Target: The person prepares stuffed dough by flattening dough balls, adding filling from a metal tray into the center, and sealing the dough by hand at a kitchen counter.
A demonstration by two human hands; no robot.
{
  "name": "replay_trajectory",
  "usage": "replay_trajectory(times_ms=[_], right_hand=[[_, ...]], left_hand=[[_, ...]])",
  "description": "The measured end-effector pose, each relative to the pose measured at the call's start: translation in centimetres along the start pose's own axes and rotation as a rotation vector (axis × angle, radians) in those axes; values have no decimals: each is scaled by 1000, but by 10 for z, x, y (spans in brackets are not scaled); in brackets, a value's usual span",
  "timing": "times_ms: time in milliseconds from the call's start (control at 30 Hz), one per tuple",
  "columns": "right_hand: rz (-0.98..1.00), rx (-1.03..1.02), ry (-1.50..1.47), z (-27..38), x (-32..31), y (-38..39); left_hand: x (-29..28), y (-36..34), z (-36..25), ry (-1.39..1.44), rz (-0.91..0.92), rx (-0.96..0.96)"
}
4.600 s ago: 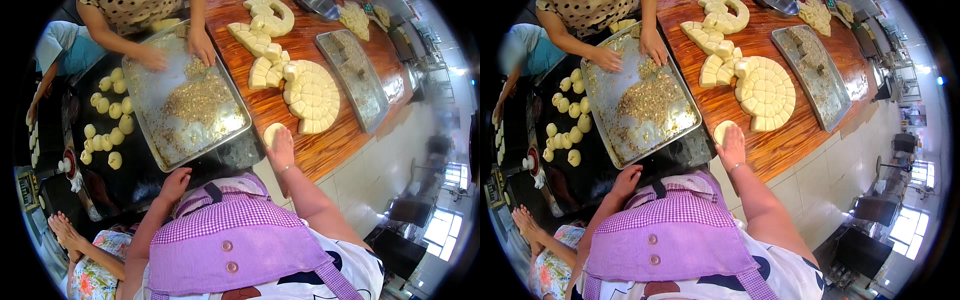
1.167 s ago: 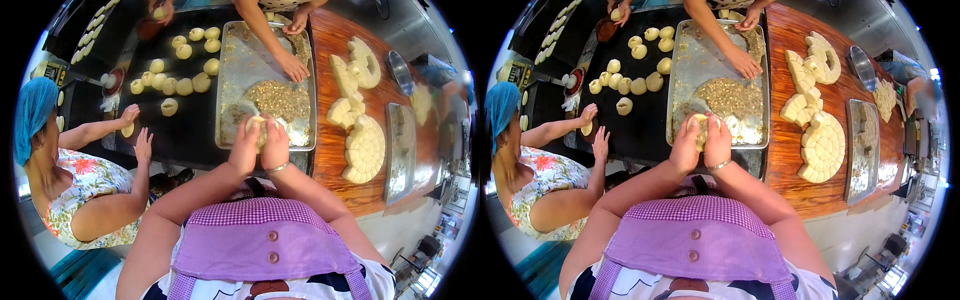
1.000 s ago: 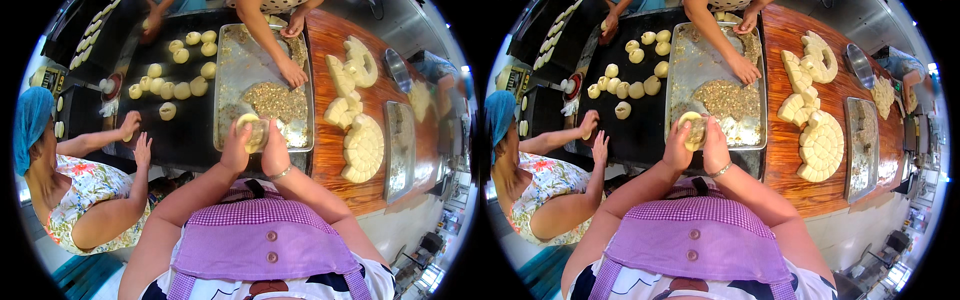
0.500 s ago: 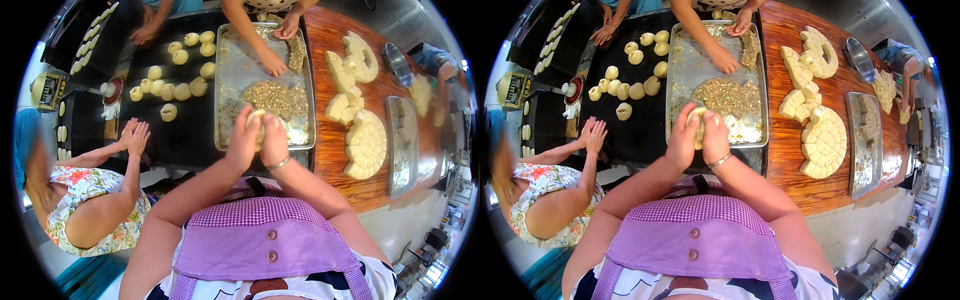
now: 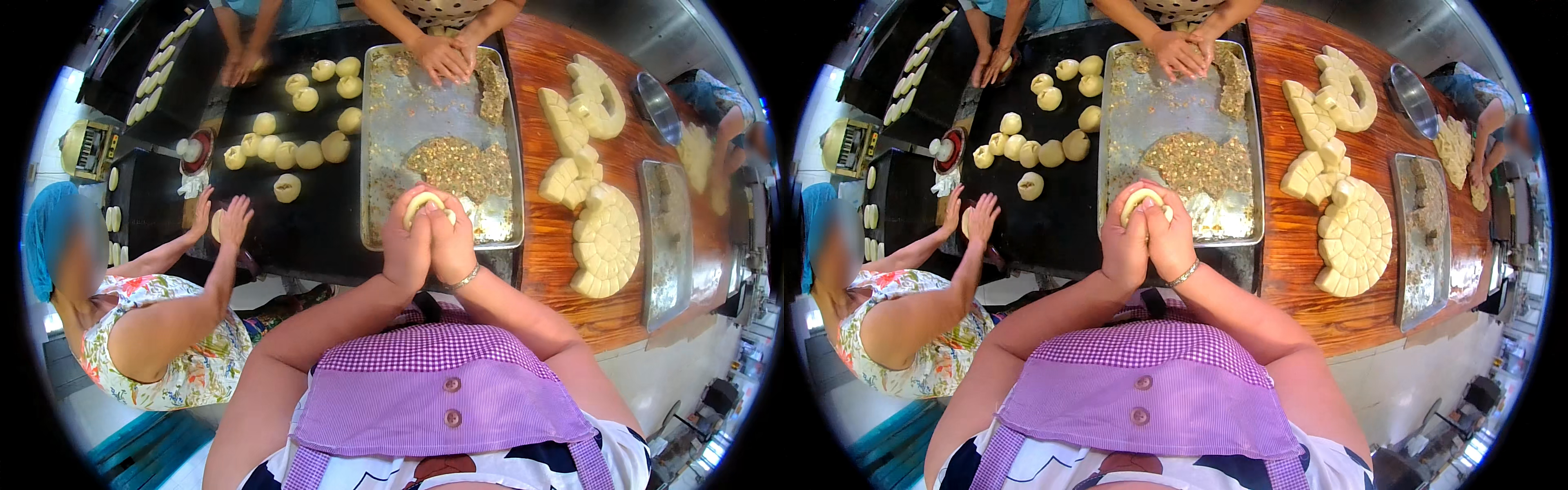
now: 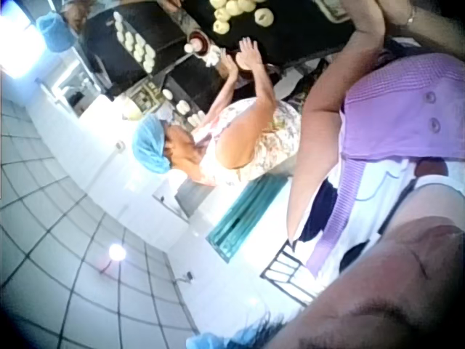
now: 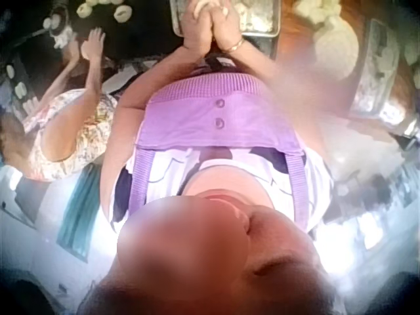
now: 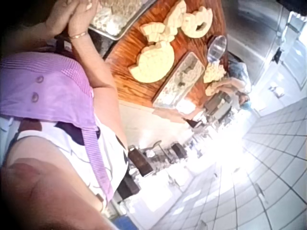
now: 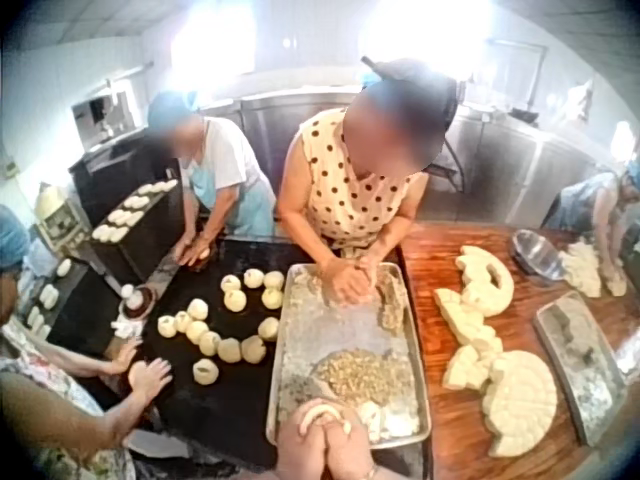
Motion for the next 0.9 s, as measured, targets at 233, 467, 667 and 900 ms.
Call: replay_trajectory(times_ms=[233,467,667,900], right_hand=[[-87,39,-284,18,3,-19],[42,-276,-47,50,0,-19],[55,-308,115,37,8,-7],[63,-331,97,38,3,-7]], left_hand=[[0,-31,0,330,38,-144],[15,-12,-21,659,142,-310],[6,-5,-6,298,-36,-172],[10,-21,-16,298,4,-79]])
Point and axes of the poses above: each hand's wrist, its own y-axis away from the middle knuckle, its own x-axis out of the palm, z = x × y, the point moved 8 cm from there along -y, towards the middle knuckle, and after that the axes turned 6 degrees about -z, right-handed, at the moved point
